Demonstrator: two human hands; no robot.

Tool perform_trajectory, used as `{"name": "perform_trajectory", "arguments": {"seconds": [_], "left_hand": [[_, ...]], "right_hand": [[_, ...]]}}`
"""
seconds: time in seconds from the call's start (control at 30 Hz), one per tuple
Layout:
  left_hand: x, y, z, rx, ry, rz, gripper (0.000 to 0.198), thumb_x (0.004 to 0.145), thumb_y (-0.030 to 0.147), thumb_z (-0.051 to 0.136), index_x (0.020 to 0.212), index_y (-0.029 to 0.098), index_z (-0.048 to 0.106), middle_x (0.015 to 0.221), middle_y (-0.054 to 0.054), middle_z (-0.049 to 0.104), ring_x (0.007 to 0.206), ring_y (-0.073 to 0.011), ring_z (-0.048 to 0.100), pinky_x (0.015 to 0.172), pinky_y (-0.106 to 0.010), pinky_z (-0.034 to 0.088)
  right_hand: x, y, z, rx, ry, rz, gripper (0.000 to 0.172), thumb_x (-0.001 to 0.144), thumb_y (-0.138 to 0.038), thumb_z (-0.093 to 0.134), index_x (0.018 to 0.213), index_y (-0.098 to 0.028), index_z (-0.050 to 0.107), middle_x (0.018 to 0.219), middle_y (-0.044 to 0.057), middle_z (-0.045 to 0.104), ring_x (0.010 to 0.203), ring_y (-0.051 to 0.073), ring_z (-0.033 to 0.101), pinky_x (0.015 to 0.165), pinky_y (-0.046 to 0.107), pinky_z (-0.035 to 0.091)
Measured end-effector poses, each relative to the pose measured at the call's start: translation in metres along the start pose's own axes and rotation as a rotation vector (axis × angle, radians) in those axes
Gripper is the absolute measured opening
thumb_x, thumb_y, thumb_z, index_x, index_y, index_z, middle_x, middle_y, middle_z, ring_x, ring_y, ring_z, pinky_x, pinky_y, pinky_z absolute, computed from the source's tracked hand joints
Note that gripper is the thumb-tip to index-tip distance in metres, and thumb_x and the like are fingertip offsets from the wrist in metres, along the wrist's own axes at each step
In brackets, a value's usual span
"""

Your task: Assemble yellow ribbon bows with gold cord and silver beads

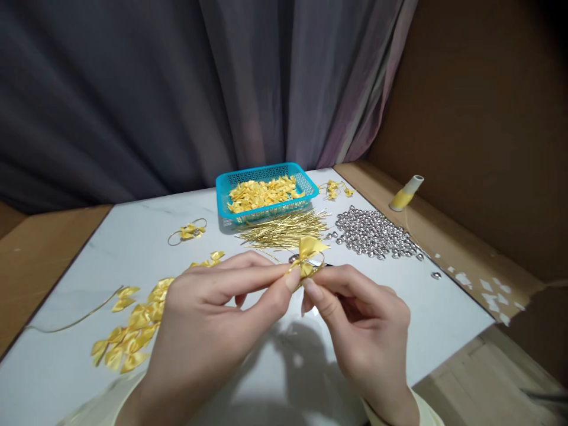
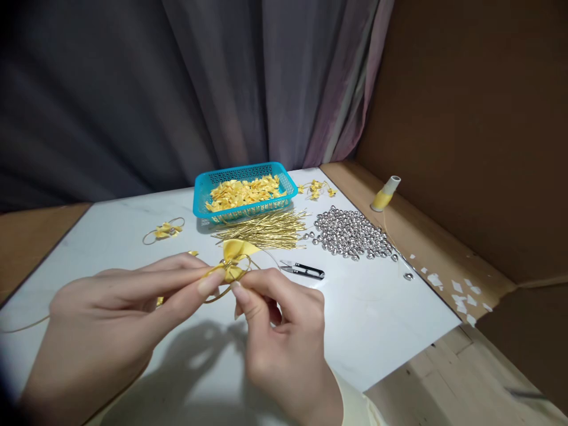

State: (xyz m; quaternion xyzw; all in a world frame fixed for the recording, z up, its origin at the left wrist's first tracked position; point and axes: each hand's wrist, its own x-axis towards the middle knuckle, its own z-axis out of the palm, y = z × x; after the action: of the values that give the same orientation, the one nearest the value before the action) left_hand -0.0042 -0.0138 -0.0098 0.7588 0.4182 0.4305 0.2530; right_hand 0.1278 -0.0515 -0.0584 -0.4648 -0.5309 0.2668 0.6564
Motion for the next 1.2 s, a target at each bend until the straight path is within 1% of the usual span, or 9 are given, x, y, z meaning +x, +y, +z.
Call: {"name": "perform_trajectory", "arguments": {"seconds": [0.27,0.47,0.63,0.77,0.9,1.03,1.2], "left_hand": [[-0.0010,0.0013,0.0005,0.004,0.026,0.024,0.021,0.074,0.011,0.063,0.066,0.027,0.073,0.061,0.005,0.069,0.055,-0.0113,0.061,0.048,-0.019,0.049],[0.0008,0.0021,0.0023,-0.001,0.048,0.014,0.020,0.074,0.012,0.064,0.067,0.028,0.074,0.058,0.005,0.068,0.050,-0.0113,0.059,0.042,-0.020,0.045],[0.0006,0.0032,0.0038,-0.012,0.084,0.002,0.021,0.074,0.013,0.063,0.065,0.028,0.074,0.054,0.006,0.067,0.046,-0.0106,0.056,0.038,-0.021,0.039],[0.0013,0.0030,0.0049,-0.024,0.071,-0.013,0.020,0.074,0.013,0.063,0.062,0.027,0.073,0.058,0.006,0.069,0.048,-0.0108,0.058,0.039,-0.020,0.041],[0.0022,0.0021,0.0035,-0.061,0.043,0.021,0.019,0.073,0.011,0.065,0.060,0.024,0.071,0.056,0.006,0.067,0.046,-0.0102,0.056,0.039,-0.019,0.043],[0.0033,0.0025,0.0005,-0.052,0.066,0.007,0.018,0.071,0.010,0.067,0.057,0.022,0.069,0.053,0.007,0.064,0.045,-0.0092,0.052,0.043,-0.018,0.047],[0.0054,0.0028,-0.0012,-0.049,0.040,0.006,0.017,0.070,0.008,0.068,0.058,0.021,0.069,0.054,0.006,0.063,0.047,-0.0085,0.054,0.046,-0.015,0.049]], "right_hand": [[0.0015,-0.0025,-0.0014,-0.021,-0.015,-0.024,0.014,0.082,-0.009,0.058,0.072,-0.018,0.062,0.059,-0.003,0.058,0.049,0.007,0.050,0.042,0.018,0.036],[0.0013,-0.0017,-0.0017,-0.012,-0.015,-0.040,0.015,0.081,-0.007,0.058,0.072,-0.018,0.062,0.058,-0.003,0.058,0.047,0.007,0.048,0.041,0.018,0.035],[0.0003,-0.0006,-0.0022,-0.010,-0.012,-0.025,0.014,0.081,-0.008,0.058,0.072,-0.018,0.062,0.059,-0.003,0.058,0.048,0.007,0.048,0.042,0.019,0.035],[-0.0004,0.0003,-0.0035,-0.010,-0.018,-0.021,0.014,0.081,-0.008,0.058,0.073,-0.018,0.063,0.060,-0.002,0.060,0.051,0.008,0.052,0.044,0.020,0.038],[-0.0002,0.0012,-0.0054,-0.021,-0.013,-0.039,0.014,0.081,-0.008,0.057,0.073,-0.018,0.063,0.060,-0.002,0.060,0.051,0.009,0.052,0.044,0.020,0.038],[0.0000,0.0025,-0.0051,-0.030,-0.022,-0.033,0.014,0.081,-0.009,0.057,0.072,-0.018,0.063,0.060,-0.001,0.060,0.051,0.010,0.054,0.044,0.021,0.040],[-0.0007,0.0032,-0.0042,-0.020,-0.016,-0.034,0.013,0.082,-0.009,0.057,0.073,-0.018,0.063,0.059,-0.002,0.060,0.051,0.010,0.054,0.044,0.021,0.040]]}}
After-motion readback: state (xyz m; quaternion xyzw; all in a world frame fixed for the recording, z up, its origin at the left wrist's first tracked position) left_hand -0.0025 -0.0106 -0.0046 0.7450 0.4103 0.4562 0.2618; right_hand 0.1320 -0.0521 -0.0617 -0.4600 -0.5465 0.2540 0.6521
